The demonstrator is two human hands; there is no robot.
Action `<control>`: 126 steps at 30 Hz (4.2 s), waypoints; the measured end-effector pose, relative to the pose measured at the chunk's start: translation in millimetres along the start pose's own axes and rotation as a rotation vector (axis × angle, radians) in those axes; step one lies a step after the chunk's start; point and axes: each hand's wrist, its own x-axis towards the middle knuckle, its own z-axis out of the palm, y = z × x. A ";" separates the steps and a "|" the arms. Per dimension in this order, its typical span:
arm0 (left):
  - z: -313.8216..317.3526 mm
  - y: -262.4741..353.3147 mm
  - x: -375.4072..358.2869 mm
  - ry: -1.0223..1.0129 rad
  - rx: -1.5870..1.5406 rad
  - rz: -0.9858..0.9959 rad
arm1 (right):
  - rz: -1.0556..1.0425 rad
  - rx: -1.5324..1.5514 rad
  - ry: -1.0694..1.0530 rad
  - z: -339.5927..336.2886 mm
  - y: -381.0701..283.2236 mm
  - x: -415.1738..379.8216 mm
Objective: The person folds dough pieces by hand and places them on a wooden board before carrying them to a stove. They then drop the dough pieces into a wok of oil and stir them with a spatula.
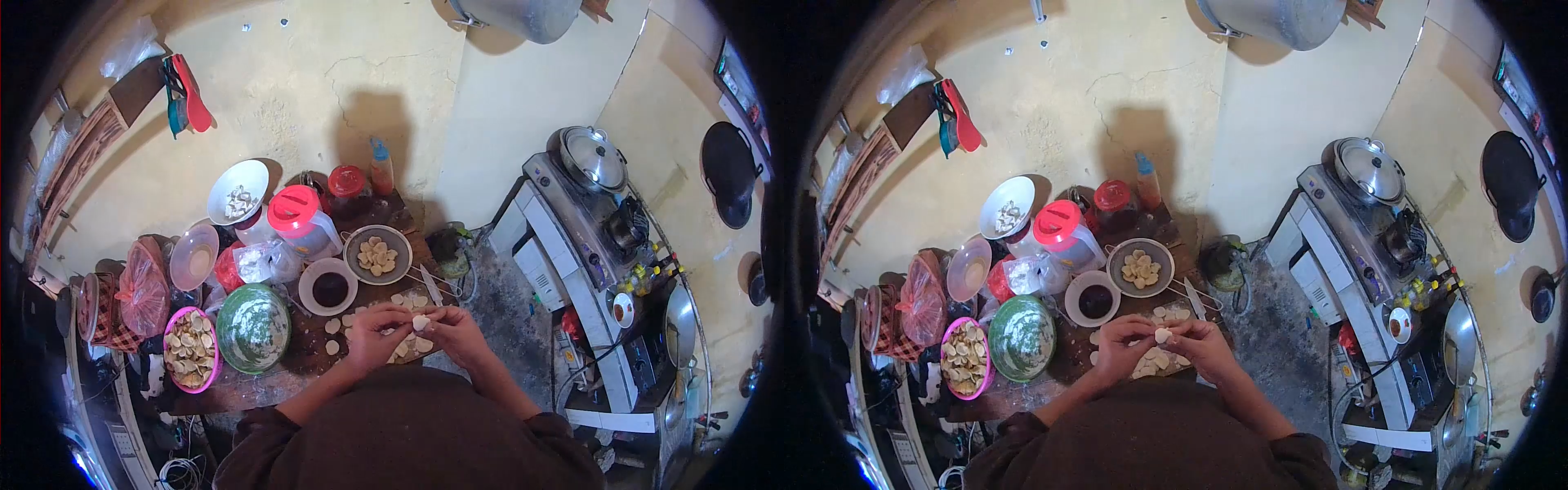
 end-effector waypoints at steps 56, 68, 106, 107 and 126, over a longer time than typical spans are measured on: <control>4.0 -22.9 6.8 -0.058 -0.352 -0.377 | -0.229 -0.652 0.243 5.0 20.8 6.4; 3.6 -12.7 6.8 -0.238 0.036 -0.082 | -0.171 -0.724 0.136 1.4 13.8 9.0; -6.3 -68.6 0.4 -0.415 -0.186 -0.415 | -0.186 -0.646 0.151 -26.7 39.6 11.0; -7.8 -70.4 -0.7 -0.426 -0.161 -0.442 | -0.195 -0.617 0.092 -27.9 37.2 12.2; -18.4 -132.1 -22.8 -0.463 0.072 -0.418 | 0.321 -0.616 0.089 -82.3 75.1 24.8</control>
